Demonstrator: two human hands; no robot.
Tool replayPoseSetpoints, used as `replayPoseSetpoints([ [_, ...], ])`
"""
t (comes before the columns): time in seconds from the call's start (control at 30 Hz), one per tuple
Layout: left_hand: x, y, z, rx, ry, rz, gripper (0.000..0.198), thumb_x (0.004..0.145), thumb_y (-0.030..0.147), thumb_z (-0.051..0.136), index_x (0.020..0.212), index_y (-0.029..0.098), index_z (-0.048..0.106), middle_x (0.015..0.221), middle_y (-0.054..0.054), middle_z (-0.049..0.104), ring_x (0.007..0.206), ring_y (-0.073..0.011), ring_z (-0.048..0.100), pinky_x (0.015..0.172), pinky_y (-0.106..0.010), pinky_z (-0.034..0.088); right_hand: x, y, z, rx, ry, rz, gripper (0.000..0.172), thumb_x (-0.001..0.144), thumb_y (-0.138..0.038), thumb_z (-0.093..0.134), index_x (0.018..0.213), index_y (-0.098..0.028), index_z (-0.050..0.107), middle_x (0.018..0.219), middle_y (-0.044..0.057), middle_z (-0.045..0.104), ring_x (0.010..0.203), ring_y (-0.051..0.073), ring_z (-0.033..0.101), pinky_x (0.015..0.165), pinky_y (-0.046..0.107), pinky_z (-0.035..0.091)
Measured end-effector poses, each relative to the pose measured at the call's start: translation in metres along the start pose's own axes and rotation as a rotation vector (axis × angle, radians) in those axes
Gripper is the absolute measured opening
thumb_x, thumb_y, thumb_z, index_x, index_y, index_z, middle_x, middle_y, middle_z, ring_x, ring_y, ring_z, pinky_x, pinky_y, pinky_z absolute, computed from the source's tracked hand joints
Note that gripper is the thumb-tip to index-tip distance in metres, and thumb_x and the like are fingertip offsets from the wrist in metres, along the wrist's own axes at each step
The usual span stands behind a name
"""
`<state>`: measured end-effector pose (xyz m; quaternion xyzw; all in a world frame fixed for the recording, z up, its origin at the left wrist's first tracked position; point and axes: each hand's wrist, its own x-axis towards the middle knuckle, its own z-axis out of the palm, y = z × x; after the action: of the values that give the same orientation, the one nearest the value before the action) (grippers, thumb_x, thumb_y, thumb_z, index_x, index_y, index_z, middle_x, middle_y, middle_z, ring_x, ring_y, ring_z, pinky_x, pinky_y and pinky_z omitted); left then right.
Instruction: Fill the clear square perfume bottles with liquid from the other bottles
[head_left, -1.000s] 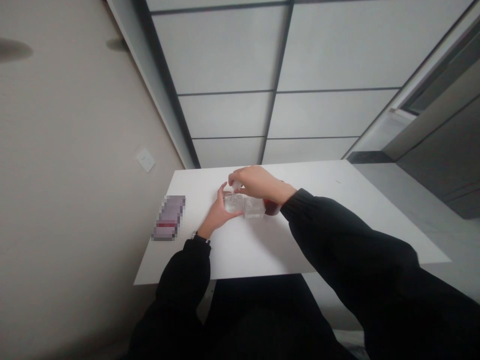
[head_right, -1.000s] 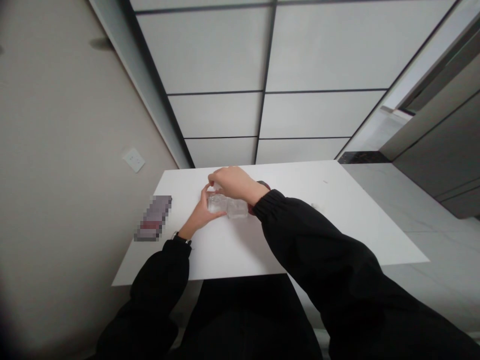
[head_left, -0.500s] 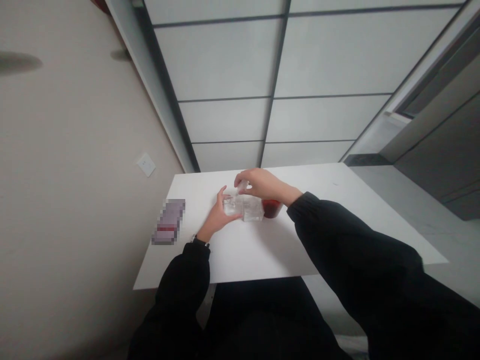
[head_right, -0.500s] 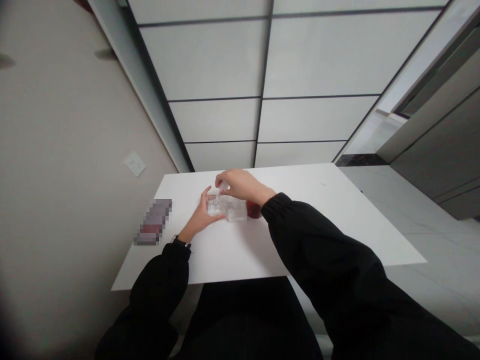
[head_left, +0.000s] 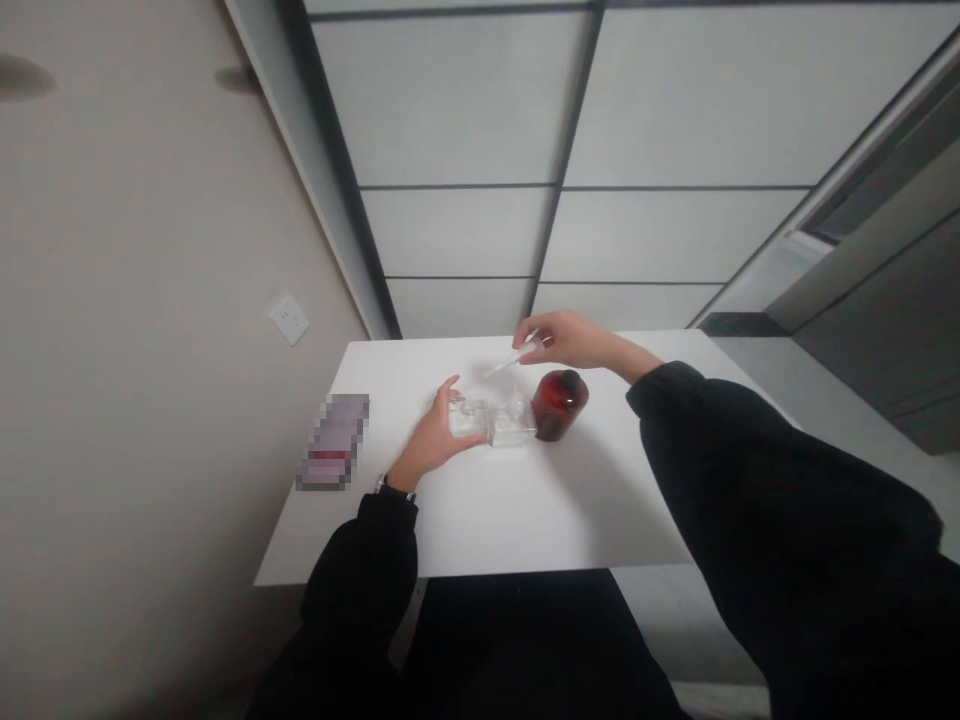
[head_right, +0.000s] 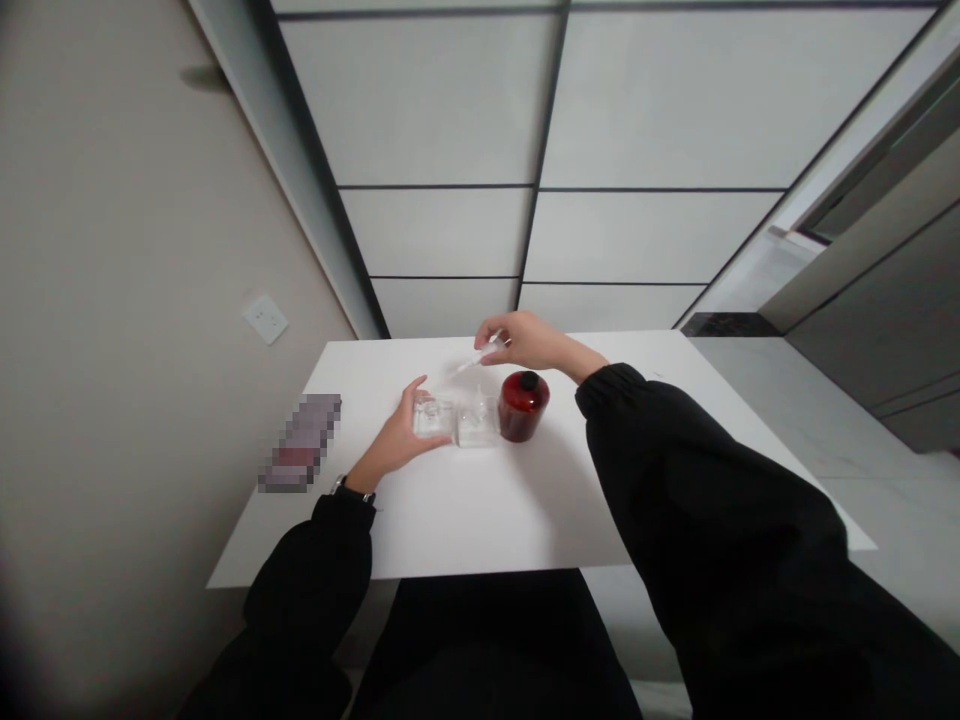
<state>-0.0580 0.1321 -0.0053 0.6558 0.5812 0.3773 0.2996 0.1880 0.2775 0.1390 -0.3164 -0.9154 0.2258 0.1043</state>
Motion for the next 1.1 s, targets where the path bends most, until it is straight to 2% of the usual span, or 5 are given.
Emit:
replayPoseSetpoints([
  [0.27,-0.008,0.011,-0.011,0.102,-0.050,-0.008,0.068,0.075,0.035,0.087,0.129,0.022,0.048,0.133,-0.012,0.060,0.130,-0.0334,0.060,0.114,-0.052,0.045,0.051,0.036,0.014,-0.069,-0.188,0.035,0.026,0.080,-0.039,0.078,0.098,-0.020,0.077,0.100,0.008,0.080,0.094,0.025,0.070,0.083,0.033,0.047],
  [0.67,-0.015,0.024,-0.015,0.175,-0.146,-0.002,0.071,0.073,0.035,0.091,0.130,0.023,0.051,0.131,-0.010,0.065,0.120,-0.0344,0.066,0.103,-0.048,0.053,0.101,0.047,0.059,-0.029,-0.637,-0.040,0.028,0.066,-0.028,0.086,0.092,-0.020,0.079,0.095,0.003,0.081,0.084,0.021,0.071,0.079,0.030,0.051],
  [0.83,-0.015,0.023,-0.016,0.201,-0.152,0.065,0.072,0.075,0.036,0.090,0.135,0.027,0.051,0.135,-0.009,0.063,0.124,-0.0348,0.064,0.108,-0.050,0.052,0.088,0.038,0.038,0.040,-0.586,-0.074,0.026,0.079,-0.036,0.080,0.101,-0.022,0.079,0.105,0.005,0.081,0.095,0.023,0.073,0.084,0.032,0.053],
  [0.97,-0.010,0.034,-0.016,0.241,-0.153,0.159,0.092,0.069,0.043,0.096,0.145,0.027,0.047,0.149,-0.012,0.056,0.138,-0.0367,0.056,0.118,-0.052,0.045,0.046,0.018,0.013,0.045,-0.466,-0.091,0.031,0.095,-0.049,0.063,0.103,-0.023,0.079,0.107,0.005,0.081,0.099,0.023,0.073,0.090,0.034,0.051],
  [1.1,0.005,0.051,-0.009,0.325,-0.177,0.237,0.092,0.070,0.048,0.096,0.146,0.027,0.049,0.153,-0.011,0.057,0.142,-0.0365,0.055,0.122,-0.051,0.041,0.001,-0.013,0.020,-0.233,-0.364,-0.052,0.043,0.100,-0.061,0.057,0.118,-0.028,0.078,0.105,0.006,0.082,0.089,0.024,0.074,0.075,0.033,0.048],
])
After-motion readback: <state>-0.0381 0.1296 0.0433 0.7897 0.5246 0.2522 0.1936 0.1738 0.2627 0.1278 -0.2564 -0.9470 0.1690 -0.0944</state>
